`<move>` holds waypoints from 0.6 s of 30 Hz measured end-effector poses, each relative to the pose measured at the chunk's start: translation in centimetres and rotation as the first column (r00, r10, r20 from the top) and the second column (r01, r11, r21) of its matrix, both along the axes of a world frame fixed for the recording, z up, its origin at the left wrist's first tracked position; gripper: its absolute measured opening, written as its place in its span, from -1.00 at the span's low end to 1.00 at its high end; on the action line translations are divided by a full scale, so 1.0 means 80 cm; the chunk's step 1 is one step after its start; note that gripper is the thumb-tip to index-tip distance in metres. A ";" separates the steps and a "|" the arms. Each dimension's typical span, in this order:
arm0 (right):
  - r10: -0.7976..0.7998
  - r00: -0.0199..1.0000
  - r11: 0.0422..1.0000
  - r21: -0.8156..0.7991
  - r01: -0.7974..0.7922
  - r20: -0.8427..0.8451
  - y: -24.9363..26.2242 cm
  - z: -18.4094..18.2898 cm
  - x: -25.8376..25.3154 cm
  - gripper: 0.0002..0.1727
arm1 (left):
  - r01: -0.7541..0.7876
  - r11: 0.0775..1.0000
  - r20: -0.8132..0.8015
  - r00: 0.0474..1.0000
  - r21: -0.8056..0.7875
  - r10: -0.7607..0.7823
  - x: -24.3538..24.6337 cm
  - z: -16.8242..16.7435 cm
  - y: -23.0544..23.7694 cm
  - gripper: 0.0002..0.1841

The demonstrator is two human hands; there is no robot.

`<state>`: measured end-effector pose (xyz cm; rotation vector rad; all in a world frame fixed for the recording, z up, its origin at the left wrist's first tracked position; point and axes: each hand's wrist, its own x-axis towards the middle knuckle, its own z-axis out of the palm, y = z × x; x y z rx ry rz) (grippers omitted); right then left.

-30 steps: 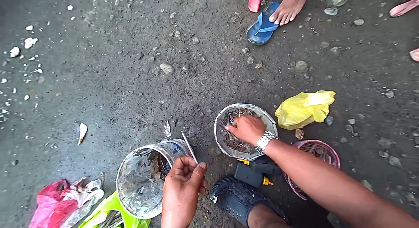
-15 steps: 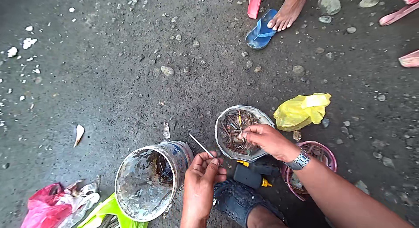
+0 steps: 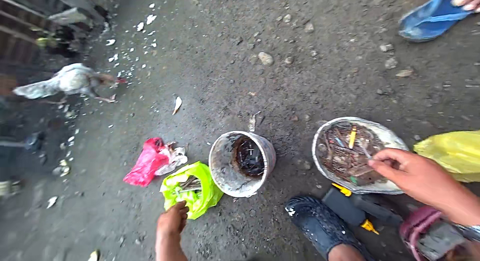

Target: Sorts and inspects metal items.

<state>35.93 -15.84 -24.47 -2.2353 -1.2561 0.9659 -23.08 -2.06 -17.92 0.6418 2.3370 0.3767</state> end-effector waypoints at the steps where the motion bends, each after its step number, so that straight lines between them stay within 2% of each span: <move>1: 0.020 1.000 1.000 -0.005 -0.020 -0.003 -0.001 0.003 0.000 -0.85 | -0.072 0.997 0.059 0.996 0.002 0.072 -0.007 -0.011 -0.004 -0.73; 4: 0.033 0.997 0.996 -0.081 -0.039 -0.071 0.008 0.037 -0.010 -0.89 | -0.269 0.961 0.226 0.942 0.060 0.249 -0.019 -0.036 -0.004 -0.79; 5: 0.040 0.997 0.996 -0.071 -0.045 -0.072 0.009 0.041 -0.012 -0.89 | -0.315 0.945 0.264 0.922 0.089 0.282 -0.023 -0.042 -0.001 -0.76; 7: 0.076 0.995 0.997 -0.009 -0.076 -0.067 0.000 0.033 -0.009 -0.85 | -0.311 0.943 0.302 0.916 0.116 0.265 -0.030 -0.042 -0.002 -0.53; 9: 0.066 0.994 0.998 -0.004 -0.067 -0.092 -0.006 0.028 -0.006 -0.80 | -0.203 0.966 0.221 0.961 0.158 0.165 -0.027 -0.039 -0.002 -0.44; 11: 0.035 0.989 0.997 -0.068 -0.045 -0.143 -0.005 0.033 -0.004 -0.78 | -0.084 0.962 0.154 0.987 0.261 0.045 -0.009 -0.026 0.004 -0.50; 13: 0.001 0.993 0.992 -0.122 -0.015 -0.120 0.000 0.034 0.002 -0.82 | 0.043 0.921 0.128 0.987 0.386 -0.100 0.018 0.001 0.018 -0.56; 16: 0.059 0.997 0.996 -0.067 -0.056 0.049 0.009 0.014 0.022 -0.86 | 0.162 0.767 0.121 0.947 0.620 -0.298 0.082 0.052 0.039 -0.64; 18: 0.108 0.990 0.994 -0.044 -0.104 0.090 0.013 0.002 0.032 -0.86 | 0.221 0.652 0.147 0.876 0.725 -0.460 0.141 0.084 0.038 -0.70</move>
